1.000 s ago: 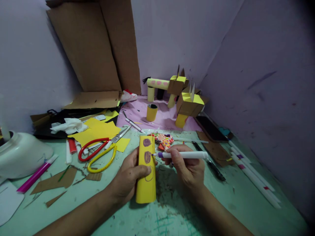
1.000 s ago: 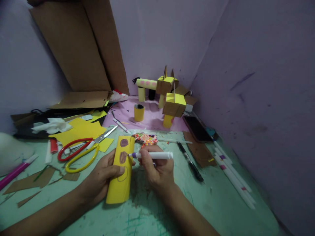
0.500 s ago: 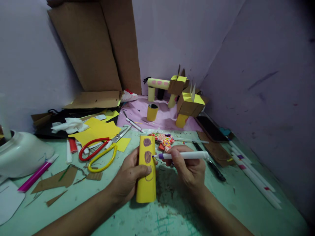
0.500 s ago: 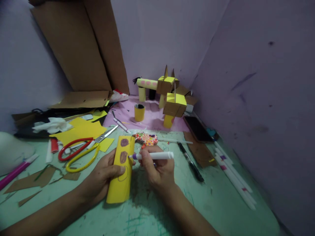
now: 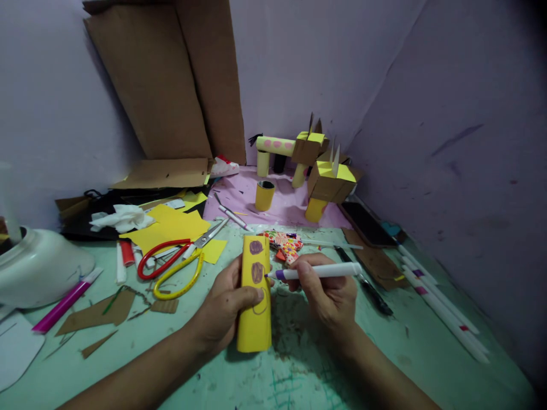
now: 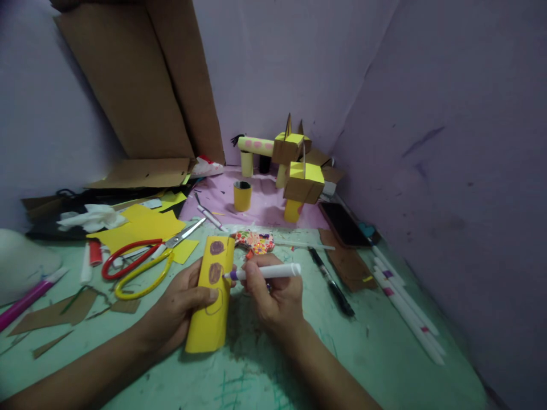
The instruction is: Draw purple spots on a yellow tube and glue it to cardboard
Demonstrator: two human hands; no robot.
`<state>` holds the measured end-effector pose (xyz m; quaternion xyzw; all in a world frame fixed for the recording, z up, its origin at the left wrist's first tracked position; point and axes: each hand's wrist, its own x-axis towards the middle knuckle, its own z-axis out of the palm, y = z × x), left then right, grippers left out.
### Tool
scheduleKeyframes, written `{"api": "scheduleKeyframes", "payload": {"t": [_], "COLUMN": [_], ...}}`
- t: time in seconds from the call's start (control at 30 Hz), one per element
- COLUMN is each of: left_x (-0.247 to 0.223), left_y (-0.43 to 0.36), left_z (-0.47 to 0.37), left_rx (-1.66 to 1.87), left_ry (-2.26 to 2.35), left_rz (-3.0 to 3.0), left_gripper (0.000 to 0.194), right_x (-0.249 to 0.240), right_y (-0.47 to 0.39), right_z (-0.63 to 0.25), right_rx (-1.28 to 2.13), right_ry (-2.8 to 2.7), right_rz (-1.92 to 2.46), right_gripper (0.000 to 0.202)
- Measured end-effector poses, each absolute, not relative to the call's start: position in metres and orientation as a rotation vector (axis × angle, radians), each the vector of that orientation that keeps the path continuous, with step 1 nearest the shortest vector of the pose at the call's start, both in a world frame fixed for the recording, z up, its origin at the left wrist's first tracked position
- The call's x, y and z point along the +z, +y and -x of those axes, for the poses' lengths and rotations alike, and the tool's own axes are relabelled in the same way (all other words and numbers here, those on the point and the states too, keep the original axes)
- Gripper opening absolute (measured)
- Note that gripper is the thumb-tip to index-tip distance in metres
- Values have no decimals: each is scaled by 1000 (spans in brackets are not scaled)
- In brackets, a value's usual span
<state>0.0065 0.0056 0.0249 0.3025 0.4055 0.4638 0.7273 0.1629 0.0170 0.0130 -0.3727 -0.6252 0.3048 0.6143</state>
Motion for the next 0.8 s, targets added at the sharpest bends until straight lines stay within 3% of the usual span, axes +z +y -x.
{"api": "scheduleKeyframes", "payload": {"t": [0.63, 0.8], "left_x": [23, 23], "left_y": [7, 7], "left_z": [-7, -6], "left_rx": [1029, 1014], "left_ry": [879, 899], "left_rz": [-680, -675], "left_gripper": [51, 52], "right_x": [16, 16], "right_y": [13, 16], "right_z": [-162, -163], "right_rx": [760, 822], "right_ry": [-1465, -1260], "right_rz": [832, 823], "right_gripper": [15, 17]}}
